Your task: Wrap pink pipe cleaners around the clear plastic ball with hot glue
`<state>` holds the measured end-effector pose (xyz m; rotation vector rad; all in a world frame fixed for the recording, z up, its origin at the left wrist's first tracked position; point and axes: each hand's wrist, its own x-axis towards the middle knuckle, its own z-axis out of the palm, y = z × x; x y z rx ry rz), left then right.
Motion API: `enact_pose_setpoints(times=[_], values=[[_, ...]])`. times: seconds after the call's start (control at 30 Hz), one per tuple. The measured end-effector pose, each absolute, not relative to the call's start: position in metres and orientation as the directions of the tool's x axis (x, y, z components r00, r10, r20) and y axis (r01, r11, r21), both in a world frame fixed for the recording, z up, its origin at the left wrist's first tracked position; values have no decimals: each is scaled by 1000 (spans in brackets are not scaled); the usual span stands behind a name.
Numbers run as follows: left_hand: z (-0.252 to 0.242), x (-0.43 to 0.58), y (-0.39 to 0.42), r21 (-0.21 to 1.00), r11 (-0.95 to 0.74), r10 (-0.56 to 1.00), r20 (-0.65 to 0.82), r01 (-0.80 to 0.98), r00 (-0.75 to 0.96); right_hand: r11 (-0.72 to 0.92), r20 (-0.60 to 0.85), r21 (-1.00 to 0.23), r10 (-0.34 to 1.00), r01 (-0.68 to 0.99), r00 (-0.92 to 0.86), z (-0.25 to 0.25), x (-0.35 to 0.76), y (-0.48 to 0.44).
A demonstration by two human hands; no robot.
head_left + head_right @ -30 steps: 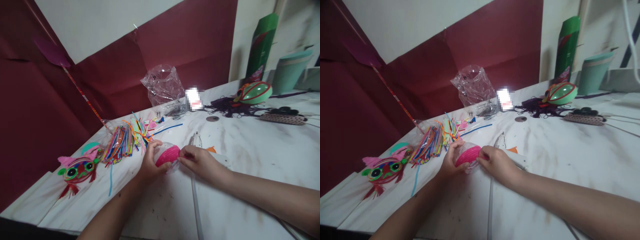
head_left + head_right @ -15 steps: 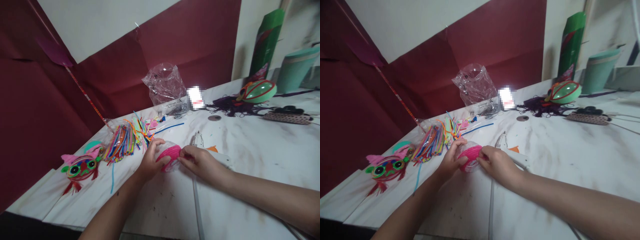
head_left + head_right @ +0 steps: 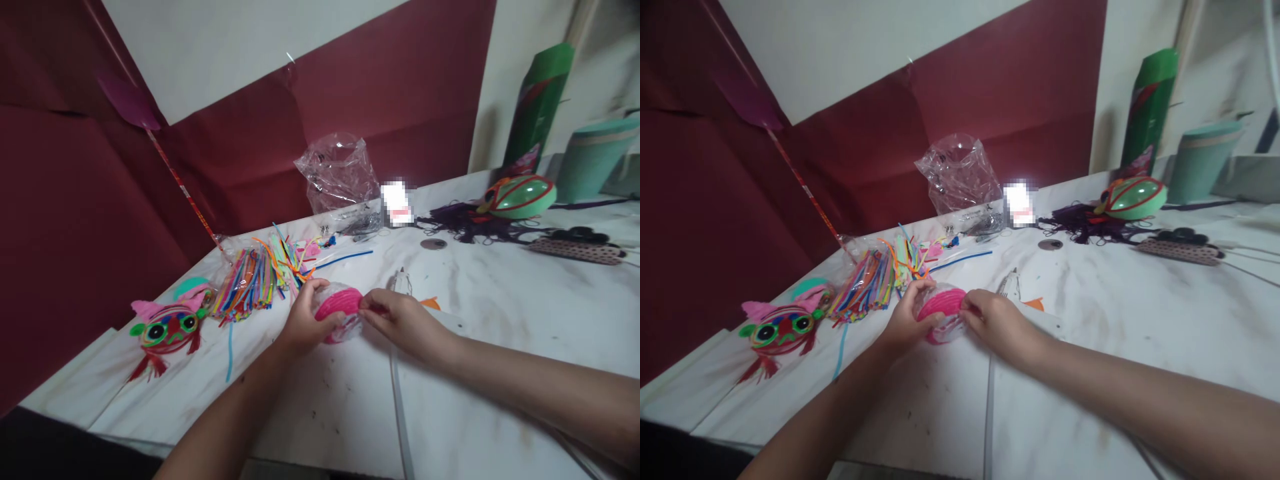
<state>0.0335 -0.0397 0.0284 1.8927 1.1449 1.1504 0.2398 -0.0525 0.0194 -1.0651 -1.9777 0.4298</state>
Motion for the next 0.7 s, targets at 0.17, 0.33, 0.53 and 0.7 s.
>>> enact_pose_setpoints(times=[0.17, 0.33, 0.53, 0.7], values=[[23, 26, -34, 834, -431, 902, 399, 344, 164, 574, 514, -608, 811, 548, -279, 23, 230, -45], [22, 25, -33, 848, -415, 909, 399, 330, 116, 575, 534, -595, 805, 561, -259, 24, 222, -44], [31, 31, -42, 869, -300, 952, 300, 394, 64, 589, 550, -590, 794, 553, -259, 24, 216, -49], [34, 31, -42, 900, -304, 949, 315, 312, 15, 589, 541, -644, 802, 489, -253, 24, 217, -52]])
